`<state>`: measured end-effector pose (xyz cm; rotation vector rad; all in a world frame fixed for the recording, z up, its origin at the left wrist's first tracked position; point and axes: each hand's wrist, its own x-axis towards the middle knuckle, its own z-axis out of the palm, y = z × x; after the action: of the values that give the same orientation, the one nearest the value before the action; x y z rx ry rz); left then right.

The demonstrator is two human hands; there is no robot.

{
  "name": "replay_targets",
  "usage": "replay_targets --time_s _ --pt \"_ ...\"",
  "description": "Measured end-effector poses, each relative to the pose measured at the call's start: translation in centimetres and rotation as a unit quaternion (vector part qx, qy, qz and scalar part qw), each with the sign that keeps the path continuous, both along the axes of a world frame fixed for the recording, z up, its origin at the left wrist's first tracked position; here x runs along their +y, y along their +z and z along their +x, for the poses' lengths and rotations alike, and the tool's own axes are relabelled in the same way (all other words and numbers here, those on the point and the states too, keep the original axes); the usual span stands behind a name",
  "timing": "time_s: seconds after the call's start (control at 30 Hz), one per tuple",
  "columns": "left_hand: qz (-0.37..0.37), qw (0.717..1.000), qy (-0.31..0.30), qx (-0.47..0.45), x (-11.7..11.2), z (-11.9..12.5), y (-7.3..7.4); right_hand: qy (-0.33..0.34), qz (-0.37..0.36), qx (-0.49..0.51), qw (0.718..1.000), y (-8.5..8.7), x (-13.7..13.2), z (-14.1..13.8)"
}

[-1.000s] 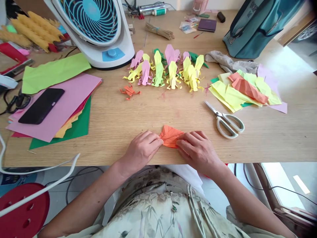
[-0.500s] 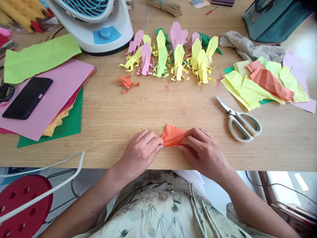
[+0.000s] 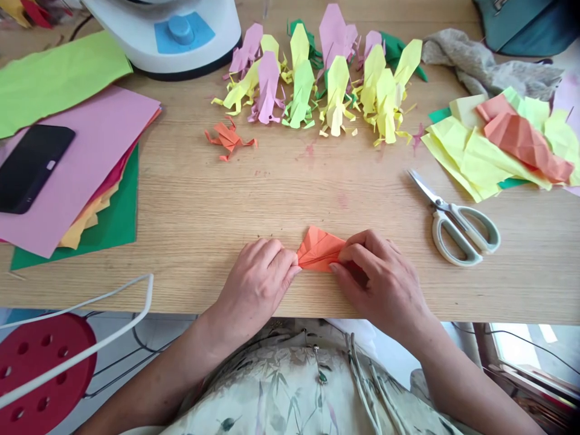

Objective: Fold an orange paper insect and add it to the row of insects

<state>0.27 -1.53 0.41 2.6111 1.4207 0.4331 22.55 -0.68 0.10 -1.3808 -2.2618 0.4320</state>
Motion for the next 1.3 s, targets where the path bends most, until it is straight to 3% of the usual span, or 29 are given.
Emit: replay_targets --time_s 0.37,1.07,1.3 --pt "-0.027 0.998 0.058 0.000 -0.1 0.4 0.2 -0.014 -0.016 -0.001 1.000 0.1 0.2 -0.4" --pt "-0.014 0.995 0.070 0.068 0.0 0.9 0.0 0.006 -0.046 -0.013 0.999 -0.1 0.1 -0.3" --pt "-0.010 0.995 0.101 0.017 -0.3 -0.2 0.0 0.008 -0.042 -0.010 0.999 -0.3 0.3 -0.3"
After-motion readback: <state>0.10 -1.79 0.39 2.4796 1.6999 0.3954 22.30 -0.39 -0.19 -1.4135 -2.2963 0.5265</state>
